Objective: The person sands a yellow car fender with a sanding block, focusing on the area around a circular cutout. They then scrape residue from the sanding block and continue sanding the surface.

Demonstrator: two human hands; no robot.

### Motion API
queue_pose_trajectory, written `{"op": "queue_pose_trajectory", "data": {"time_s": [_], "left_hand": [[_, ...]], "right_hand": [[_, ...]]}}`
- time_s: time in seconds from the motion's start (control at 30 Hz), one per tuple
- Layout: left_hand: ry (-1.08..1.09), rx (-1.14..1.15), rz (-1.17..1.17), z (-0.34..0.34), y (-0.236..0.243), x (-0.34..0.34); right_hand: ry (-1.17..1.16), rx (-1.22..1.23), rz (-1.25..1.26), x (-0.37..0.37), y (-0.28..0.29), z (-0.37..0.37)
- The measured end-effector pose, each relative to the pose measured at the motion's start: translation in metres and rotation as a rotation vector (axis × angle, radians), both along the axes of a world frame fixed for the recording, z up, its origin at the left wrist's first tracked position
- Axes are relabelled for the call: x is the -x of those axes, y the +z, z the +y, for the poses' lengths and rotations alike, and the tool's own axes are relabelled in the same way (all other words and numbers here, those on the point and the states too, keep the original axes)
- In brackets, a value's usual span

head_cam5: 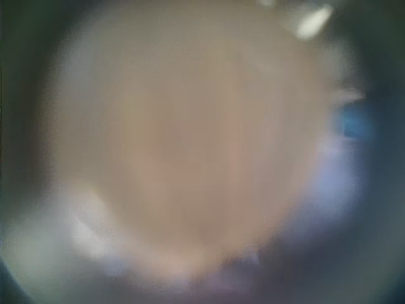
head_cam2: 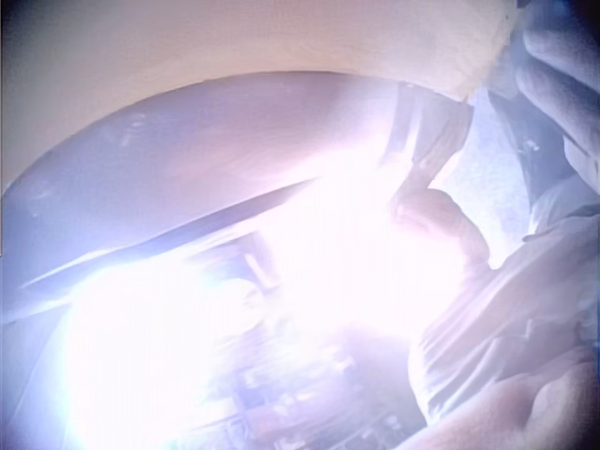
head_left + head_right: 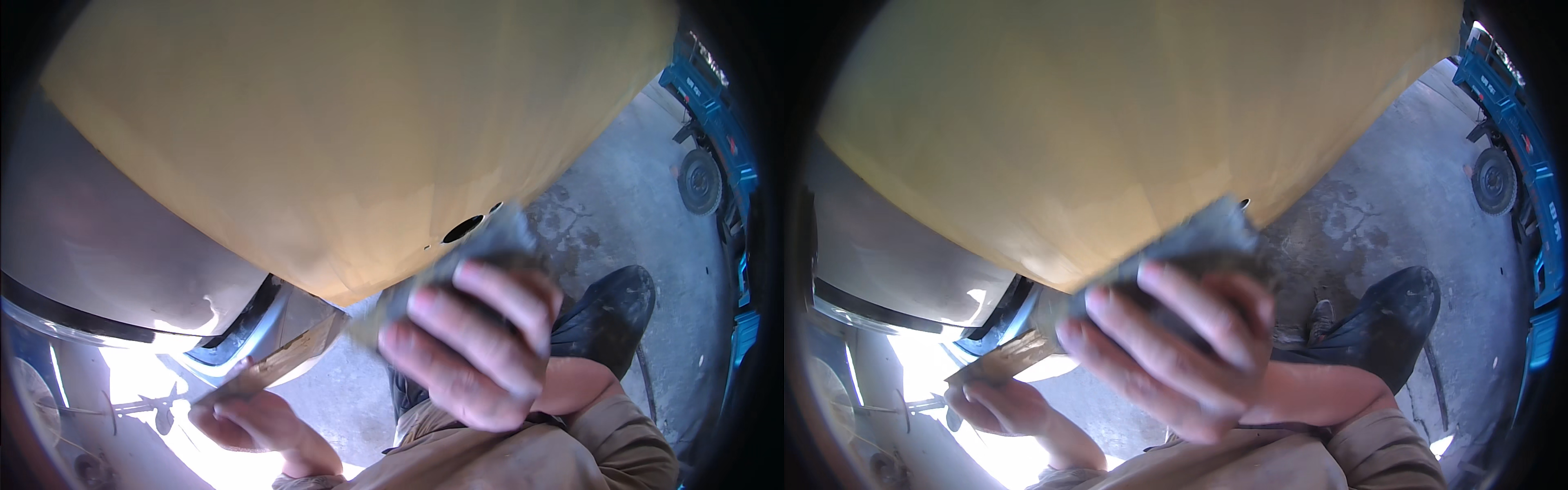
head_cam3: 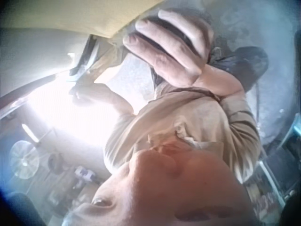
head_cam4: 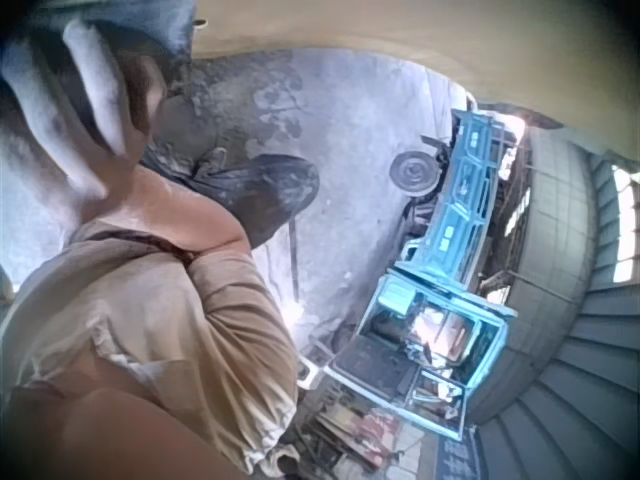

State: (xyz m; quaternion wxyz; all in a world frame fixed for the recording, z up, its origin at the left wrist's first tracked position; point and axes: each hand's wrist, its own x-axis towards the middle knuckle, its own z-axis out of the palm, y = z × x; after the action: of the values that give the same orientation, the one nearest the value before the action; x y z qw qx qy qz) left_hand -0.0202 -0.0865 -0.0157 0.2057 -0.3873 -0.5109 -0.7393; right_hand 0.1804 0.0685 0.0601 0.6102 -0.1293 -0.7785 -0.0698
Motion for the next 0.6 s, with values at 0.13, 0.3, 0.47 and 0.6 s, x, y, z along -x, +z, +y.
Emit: {"op": "queue_pose_trajectory", "data": {"time_s": [0.13, 0.3, 0.47, 0.6], "left_hand": [[0.039, 0.255, 0.110, -0.003, 0.007, 0.020], [-0.088, 0.280, 0.067, 0.003, 0.021, 0.012], [-0.154, 0.339, 0.127, -0.002, 0.022, 0.018], [-0.186, 0.291, 0.151, 0.005, 0.028, 0.018]], "right_hand": [[-0.155, -0.028, -0.006, 0.029, 0.022, 0.021], [-0.190, -0.107, 0.116, 0.065, 0.024, 0.036], [-0.250, -0.191, 0.167, 0.077, 0.016, 0.044], [-0.259, -0.259, 0.049, 0.062, 0.005, 0.052]]}}
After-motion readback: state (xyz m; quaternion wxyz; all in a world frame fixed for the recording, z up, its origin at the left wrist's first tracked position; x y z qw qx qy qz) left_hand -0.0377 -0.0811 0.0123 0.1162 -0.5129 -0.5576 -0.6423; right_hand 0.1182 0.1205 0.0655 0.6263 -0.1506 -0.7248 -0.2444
